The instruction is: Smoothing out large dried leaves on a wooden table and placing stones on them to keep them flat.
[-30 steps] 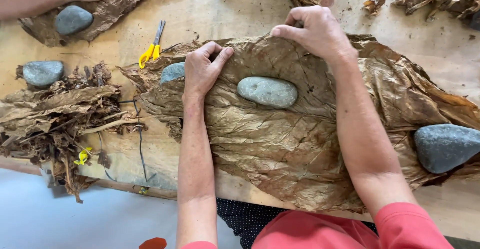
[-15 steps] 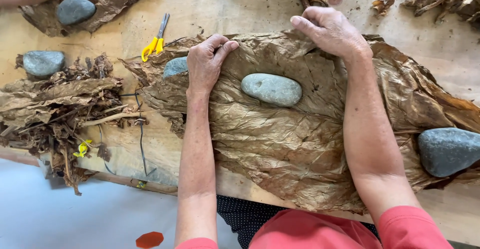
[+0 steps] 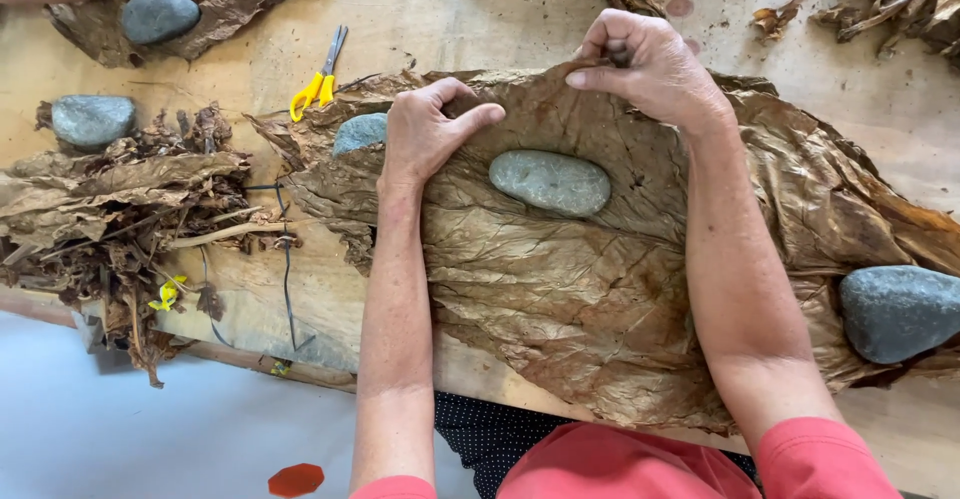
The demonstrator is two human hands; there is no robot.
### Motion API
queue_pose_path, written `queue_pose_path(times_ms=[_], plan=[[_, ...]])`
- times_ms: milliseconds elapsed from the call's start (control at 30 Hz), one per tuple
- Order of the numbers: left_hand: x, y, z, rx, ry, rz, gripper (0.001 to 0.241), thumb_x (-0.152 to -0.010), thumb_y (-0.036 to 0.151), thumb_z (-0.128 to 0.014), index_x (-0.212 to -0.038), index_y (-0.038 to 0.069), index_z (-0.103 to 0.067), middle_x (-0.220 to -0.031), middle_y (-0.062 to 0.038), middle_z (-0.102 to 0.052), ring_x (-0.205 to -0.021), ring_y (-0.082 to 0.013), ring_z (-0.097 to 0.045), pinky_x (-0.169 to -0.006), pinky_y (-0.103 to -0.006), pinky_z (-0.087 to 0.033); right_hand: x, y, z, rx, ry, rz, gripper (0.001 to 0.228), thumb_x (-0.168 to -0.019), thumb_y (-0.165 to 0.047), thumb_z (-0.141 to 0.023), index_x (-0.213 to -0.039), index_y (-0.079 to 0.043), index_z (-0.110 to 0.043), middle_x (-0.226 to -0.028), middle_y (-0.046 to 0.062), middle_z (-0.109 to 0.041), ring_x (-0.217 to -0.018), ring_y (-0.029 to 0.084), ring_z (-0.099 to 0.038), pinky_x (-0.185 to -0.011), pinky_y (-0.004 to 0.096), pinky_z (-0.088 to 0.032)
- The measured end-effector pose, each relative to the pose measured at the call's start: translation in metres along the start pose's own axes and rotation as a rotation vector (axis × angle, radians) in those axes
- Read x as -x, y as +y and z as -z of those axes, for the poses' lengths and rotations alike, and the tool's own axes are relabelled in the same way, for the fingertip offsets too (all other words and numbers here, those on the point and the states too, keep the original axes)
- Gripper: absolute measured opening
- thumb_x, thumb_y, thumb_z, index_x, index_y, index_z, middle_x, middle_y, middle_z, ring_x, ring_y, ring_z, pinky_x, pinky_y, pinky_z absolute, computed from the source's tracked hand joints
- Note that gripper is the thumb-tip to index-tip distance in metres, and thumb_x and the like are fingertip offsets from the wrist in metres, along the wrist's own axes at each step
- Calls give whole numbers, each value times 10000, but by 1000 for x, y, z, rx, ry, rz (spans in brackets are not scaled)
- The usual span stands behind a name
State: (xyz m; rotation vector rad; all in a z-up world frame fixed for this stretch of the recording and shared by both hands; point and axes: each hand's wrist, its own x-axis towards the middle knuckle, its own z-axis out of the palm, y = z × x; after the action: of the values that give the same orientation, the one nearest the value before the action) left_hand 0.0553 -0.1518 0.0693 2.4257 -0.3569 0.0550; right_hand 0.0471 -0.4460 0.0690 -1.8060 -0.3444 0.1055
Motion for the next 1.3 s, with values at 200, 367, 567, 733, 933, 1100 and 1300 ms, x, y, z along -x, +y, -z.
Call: queue_pose_path(times_ms=[200,367,567,733,933,1100,1300], plan=[[1,-4,-6,-8,135,-36,212,-891,492,-787,-843,286,-774,-629,85,-646,-593,-75,-568,-591,-294,-439,1,3,0,-88,-46,61,240,-1008,9,-773,-1062,-106,-569,-934,-38,-589,-859,34,-551,-762,175,-464],[1,-8,-3,108,332,-126,296,-957,470,-727,-874,187,-744,-668,70,-629,-607,-65,-556,-576,-281,-435,0,0,1,39,27,-32,170,-989,-67,-803,-1137,-88,-723,-948,-46,-712,-878,6,-598,-812,159,-484],[-6,-35,-11,-220,581,-268,302,-1031,461,-620,-945,184,-706,-674,-17,-695,-543,-259,-653,-491,-392,-431,-4,7,-4,99,99,-18,108,-997,-47,-802,-1089,-84,-757,-949,-30,-729,-843,15,-618,-768,152,-513],[-6,-36,-4,-211,676,-260,246,-1046,419,-618,-986,185,-668,-692,30,-672,-540,-189,-625,-495,-353,-442,-5,15,-4,77,121,7,83,-1018,-62,-796,-1082,-83,-747,-880,-49,-685,-756,8,-531,-680,162,-445],[-4,-49,20,-123,790,-247,224,-1069,358,-599,-1048,151,-683,-705,33,-666,-544,-91,-580,-467,-278,-436,-4,13,-4,86,117,-12,67,-1016,-62,-782,-1068,-81,-744,-909,-28,-702,-805,30,-578,-730,181,-475],[10,-51,72,22,662,-148,314,-1106,356,-555,-1083,69,-681,-637,53,-549,-463,-62,-420,-371,-224,-309,-4,10,-2,48,132,-67,54,-1014,-95,-777,-1060,-99,-748,-897,-50,-699,-795,16,-560,-732,178,-459],[32,-18,94,-360,-94,301,412,-861,495,-669,-1193,264,-746,-1251,-119,-578,-1230,-276,-543,-994,-520,-468,-3,12,0,52,112,-88,52,-1002,-102,-786,-1038,-108,-749,-874,-45,-689,-782,29,-566,-724,182,-467]])
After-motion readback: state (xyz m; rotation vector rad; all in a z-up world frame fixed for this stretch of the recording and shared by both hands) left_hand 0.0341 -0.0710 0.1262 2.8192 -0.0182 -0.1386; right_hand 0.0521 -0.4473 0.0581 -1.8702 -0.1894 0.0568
